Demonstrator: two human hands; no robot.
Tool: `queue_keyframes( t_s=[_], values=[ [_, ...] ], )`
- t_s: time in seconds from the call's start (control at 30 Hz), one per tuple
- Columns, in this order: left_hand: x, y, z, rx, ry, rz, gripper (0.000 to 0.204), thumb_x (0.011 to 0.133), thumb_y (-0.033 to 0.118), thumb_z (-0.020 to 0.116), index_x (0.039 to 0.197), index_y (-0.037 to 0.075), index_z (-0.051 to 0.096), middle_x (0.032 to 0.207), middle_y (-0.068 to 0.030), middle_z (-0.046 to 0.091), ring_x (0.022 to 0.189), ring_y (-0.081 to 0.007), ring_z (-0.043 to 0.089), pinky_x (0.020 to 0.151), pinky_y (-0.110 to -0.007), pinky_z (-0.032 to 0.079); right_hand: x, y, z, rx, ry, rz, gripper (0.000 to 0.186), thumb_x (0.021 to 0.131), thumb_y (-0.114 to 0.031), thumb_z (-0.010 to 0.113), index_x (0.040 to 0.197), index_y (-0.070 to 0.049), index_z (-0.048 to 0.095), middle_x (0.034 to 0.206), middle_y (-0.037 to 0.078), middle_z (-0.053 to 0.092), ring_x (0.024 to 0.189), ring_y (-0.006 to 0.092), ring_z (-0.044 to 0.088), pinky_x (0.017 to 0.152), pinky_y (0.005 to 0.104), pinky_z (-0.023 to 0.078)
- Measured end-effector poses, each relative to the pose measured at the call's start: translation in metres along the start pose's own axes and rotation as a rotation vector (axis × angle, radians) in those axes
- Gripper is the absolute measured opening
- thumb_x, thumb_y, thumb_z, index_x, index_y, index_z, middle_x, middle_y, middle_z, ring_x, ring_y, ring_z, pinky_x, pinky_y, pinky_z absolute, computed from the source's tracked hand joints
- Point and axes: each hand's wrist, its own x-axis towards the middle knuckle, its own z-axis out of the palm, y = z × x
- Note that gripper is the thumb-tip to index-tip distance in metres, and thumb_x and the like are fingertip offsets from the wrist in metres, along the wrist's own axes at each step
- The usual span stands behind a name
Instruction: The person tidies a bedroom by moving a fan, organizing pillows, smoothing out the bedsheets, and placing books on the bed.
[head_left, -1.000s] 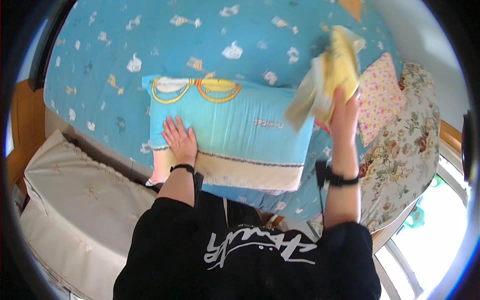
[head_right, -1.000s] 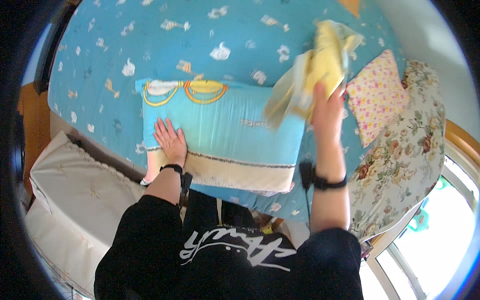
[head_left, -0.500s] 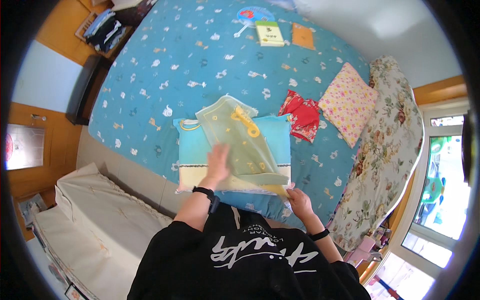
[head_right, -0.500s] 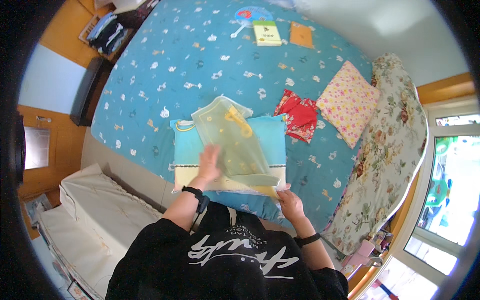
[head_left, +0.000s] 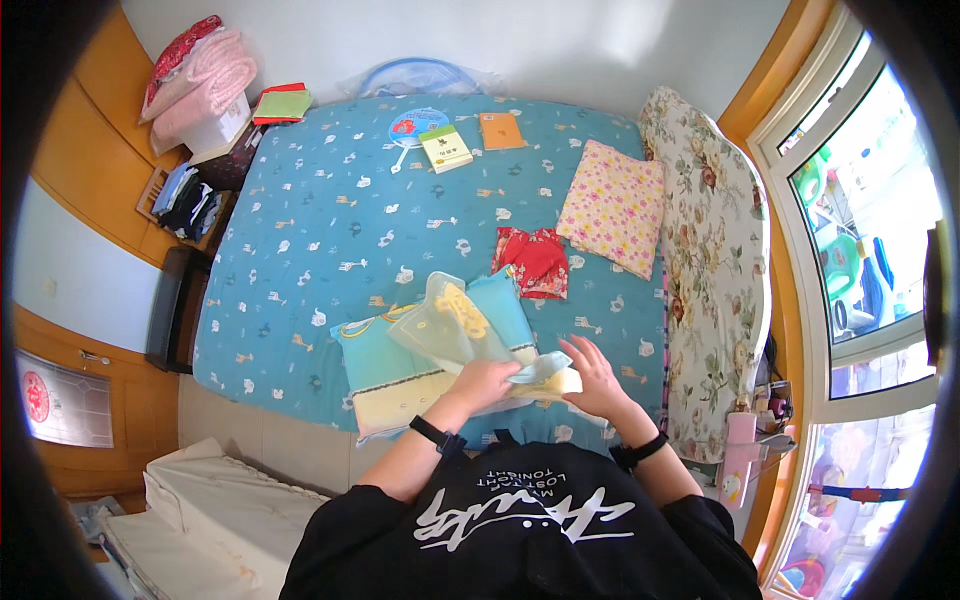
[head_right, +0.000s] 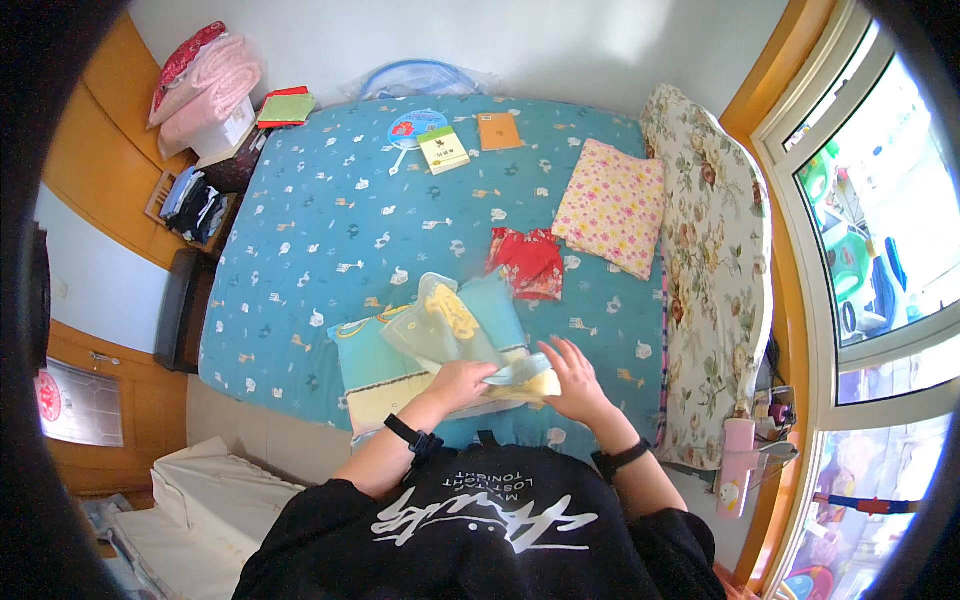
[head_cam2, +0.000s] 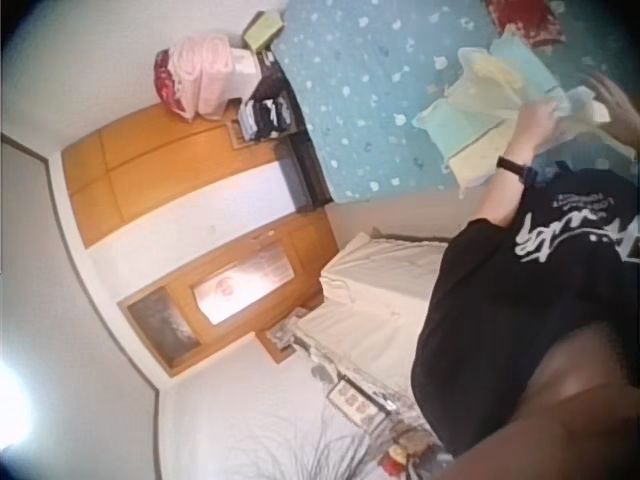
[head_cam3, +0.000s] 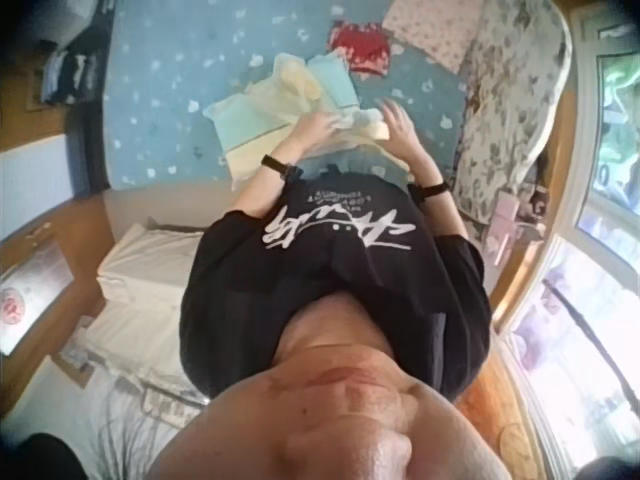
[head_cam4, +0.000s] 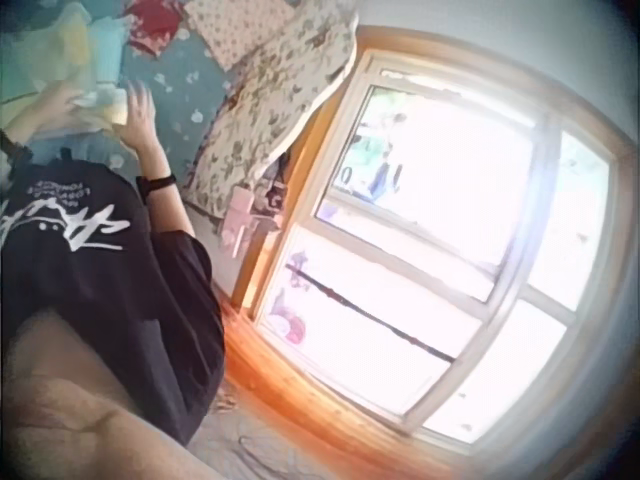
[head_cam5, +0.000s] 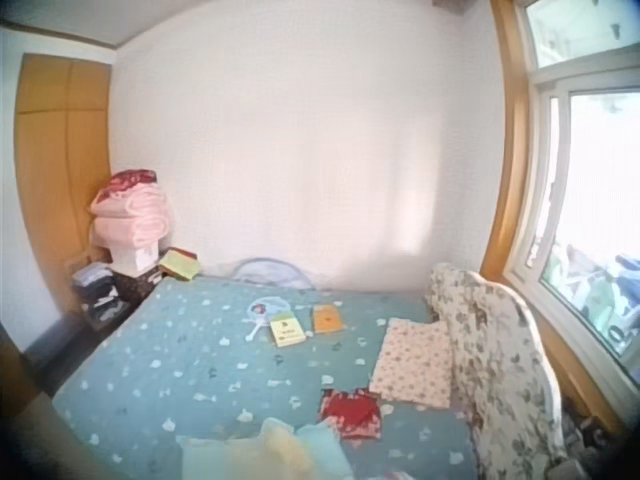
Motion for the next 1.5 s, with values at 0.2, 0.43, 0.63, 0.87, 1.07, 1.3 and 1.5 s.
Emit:
queue_keyframes(
  t_s=[0.2,0.43,0.63,0.87,1.07,1.3,1.5],
  values=[
    [-0.017,0.075,-0.037,0.098,0.082,0.077,0.019,0.095,0.027,0.082,0.107,0.014,0.074,0.09,-0.0161,0.077,0.088,-0.0436,0.076,0.073,-0.055,0.059,0.006,-0.022,-0.016,0.257,-0.315,-0.202,0.024,0.09,-0.016,0.085,0.11,-0.005,0.076,0.105,0.017,0.076,0.102,0.044,0.073,0.094,0.0514,0.06],
    [-0.114,-0.017,-0.014,0.148,0.219,-0.247,0.026,0.097,0.027,0.079,0.121,0.018,0.082,0.099,-0.0153,0.081,0.098,-0.0418,0.078,0.084,-0.054,0.062,0.043,-0.106,-0.143,0.537,-0.262,-0.292,0.03,0.085,0.005,0.076,0.115,-0.001,0.08,0.103,0.015,0.078,0.098,0.0356,0.074,0.088,0.0452,0.06],
    [-0.198,-0.146,-0.031,0.123,0.756,-0.518,0.022,0.105,0.024,0.074,0.123,0.013,0.079,0.098,-0.0184,0.079,0.093,-0.0431,0.076,0.083,-0.052,0.061,0.102,-0.117,-0.163,0.263,-0.061,-0.306,0.027,0.084,-0.003,0.084,0.111,-0.001,0.081,0.099,0.016,0.075,0.094,0.0367,0.074,0.085,0.0447,0.059],
    [-0.163,-0.169,-0.213,0.293,0.749,-0.522,0.024,0.11,0.029,0.074,0.113,0.005,0.072,0.1,-0.0223,0.075,0.093,-0.0461,0.074,0.078,-0.053,0.057,0.217,0.009,-0.084,-0.324,-0.102,-0.334,0.014,0.098,-0.013,0.076,0.105,-0.002,0.079,0.106,0.02,0.072,0.106,0.0447,0.07,0.092,0.0557,0.058],
    [-0.164,-0.15,-0.374,0.492,0.595,-0.259,0.016,0.099,0.014,0.078,0.11,0.003,0.079,0.106,-0.0194,0.073,0.099,-0.0433,0.071,0.083,-0.05,0.058,0.283,-0.015,-0.053,-0.318,0.169,-0.214,0.011,0.101,-0.011,0.072,0.108,-0.006,0.079,0.109,0.017,0.07,0.11,0.042,0.069,0.095,0.0528,0.059],
    [-0.263,-0.214,-0.357,0.734,0.737,-0.3,0.015,0.089,0.002,0.072,0.101,0.006,0.08,0.099,-0.0143,0.068,0.099,-0.0383,0.07,0.085,-0.046,0.058,0.24,-0.016,0.029,-0.388,0.216,-0.304,0.016,0.095,-0.004,0.071,0.109,-0.008,0.077,0.103,0.014,0.067,0.106,0.0392,0.068,0.089,0.0532,0.059],
    [-0.318,-0.27,-0.179,0.588,0.549,-0.489,0.015,0.089,0.004,0.071,0.098,0.013,0.078,0.1,-0.0116,0.069,0.102,-0.0361,0.071,0.086,-0.048,0.058,0.123,0.09,0.138,-0.353,-0.035,-0.125,0.012,0.093,-0.001,0.067,0.103,-0.008,0.07,0.105,0.015,0.066,0.108,0.0407,0.067,0.091,0.0536,0.058]
  ],
)
